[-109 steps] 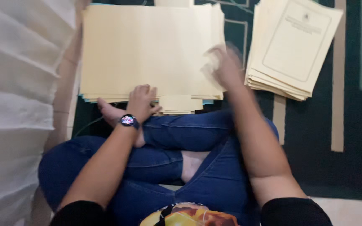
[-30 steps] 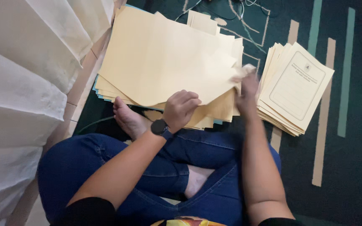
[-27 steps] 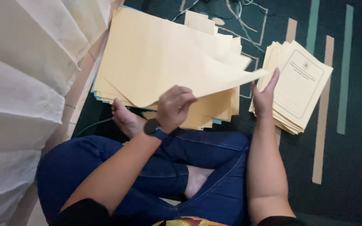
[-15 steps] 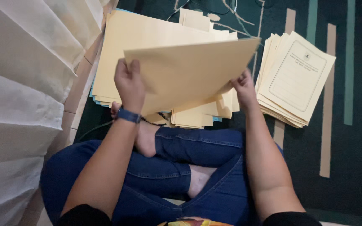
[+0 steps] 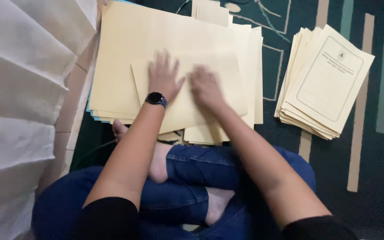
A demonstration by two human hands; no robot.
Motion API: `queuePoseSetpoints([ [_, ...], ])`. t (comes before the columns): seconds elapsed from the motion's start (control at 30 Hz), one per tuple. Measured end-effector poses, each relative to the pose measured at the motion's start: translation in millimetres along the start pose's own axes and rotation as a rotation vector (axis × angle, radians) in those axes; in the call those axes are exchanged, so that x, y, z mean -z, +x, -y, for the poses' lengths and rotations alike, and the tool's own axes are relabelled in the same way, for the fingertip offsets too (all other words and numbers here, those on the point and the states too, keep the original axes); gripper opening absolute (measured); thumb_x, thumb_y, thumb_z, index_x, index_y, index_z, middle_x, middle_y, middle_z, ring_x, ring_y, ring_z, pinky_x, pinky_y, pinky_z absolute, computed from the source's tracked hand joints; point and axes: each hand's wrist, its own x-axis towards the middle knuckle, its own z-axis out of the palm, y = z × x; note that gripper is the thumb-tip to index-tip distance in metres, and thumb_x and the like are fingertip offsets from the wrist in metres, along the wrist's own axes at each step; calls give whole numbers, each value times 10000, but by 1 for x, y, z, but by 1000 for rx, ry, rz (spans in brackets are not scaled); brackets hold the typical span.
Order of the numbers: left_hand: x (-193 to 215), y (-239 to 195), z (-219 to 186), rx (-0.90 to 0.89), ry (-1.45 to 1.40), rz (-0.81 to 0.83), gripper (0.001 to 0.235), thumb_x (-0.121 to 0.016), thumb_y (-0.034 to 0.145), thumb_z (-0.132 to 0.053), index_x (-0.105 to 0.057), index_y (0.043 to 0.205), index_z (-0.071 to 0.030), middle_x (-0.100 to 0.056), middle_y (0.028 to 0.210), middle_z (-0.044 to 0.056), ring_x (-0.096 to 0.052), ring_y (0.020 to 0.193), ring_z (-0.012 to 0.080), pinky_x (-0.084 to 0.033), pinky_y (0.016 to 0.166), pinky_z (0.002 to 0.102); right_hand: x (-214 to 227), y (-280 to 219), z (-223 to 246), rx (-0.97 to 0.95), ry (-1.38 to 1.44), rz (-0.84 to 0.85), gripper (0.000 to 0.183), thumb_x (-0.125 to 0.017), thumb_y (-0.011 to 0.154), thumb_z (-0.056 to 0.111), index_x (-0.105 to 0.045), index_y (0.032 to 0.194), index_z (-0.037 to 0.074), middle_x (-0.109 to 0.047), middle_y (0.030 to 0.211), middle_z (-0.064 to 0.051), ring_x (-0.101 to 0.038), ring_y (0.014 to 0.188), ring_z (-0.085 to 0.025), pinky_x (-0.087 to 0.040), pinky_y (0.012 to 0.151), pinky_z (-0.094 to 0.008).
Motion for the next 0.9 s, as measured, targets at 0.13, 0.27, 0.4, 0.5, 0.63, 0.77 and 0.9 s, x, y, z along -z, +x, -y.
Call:
queuePoseSetpoints([
  [0.13, -7, 7, 24, 50, -69, 18, 541, -488, 1026, -290, -510, 1561, -209, -363, 1661, 148, -294, 1536, 372, -205, 1204, 631, -20, 57, 4, -3, 33, 73, 552, -486, 1058, 383, -453, 1577, 199, -390, 1640, -141, -348, 1515, -384, -333, 1195, -564],
  [0.27, 8, -6, 32, 39, 26, 122, 610, -394, 1063, -387, -356, 1630, -166, -226, 1707, 167, -163, 1571, 370, -92, 1221, 656, 12, 33, -44, -409, 34, 116, 728, -423, 1045, 492, -277, 1639, 98, -183, 1704, -199, -140, 1581, -366, -132, 1268, -528],
  [0.4, 10, -44, 16, -157, 154, 389, 863, -360, 935, -799, -141, 1661, -386, 32, 1755, 112, 100, 1597, 398, 66, 1179, 775, 54, -53, -32, -496, -39, 322, 879, -362, 1046, 595, -152, 1638, -19, -89, 1697, -291, -77, 1585, -430, -143, 1287, -538],
  [0.5, 35, -96, -8, -254, 152, 569, 1187, -634, 693, -875, -57, 1641, -458, 117, 1744, 104, 130, 1585, 410, 7, 1175, 788, 18, -113, -50, -532, 30, 435, 1026, -328, 1000, 735, -36, 1640, -12, 22, 1701, -285, 39, 1580, -446, -48, 1300, -549],
  [0.63, 42, -102, -13, -236, 239, 690, 1014, -747, 847, -526, -110, 1634, -471, 18, 1737, 116, 13, 1589, 415, -169, 1166, 787, 11, -107, -82, -690, 153, 410, 1059, -667, 880, 653, -200, 1649, 93, -133, 1718, -148, -175, 1571, -358, -364, 1140, -663],
  [0.77, 8, -104, 31, -264, 124, 485, 682, -607, 902, -204, -358, 1503, -409, -365, 1547, 1, -380, 1435, 309, -481, 1020, 598, 20, -110, -140, -970, 658, 59, 802, -707, 927, 607, -435, 1537, 163, -523, 1409, -174, -601, 1281, -303, -545, 996, -487],
  [0.9, 92, -104, 3, -228, -35, -202, 372, -460, 1033, -256, -651, 1298, -433, -728, 1065, -168, -715, 1006, 109, -579, 834, 277, 104, -131, -149, -846, 1497, -203, 291, -510, 972, 386, -567, 1193, 206, -413, 800, 186, -426, 644, 11, -321, 531, -120],
])
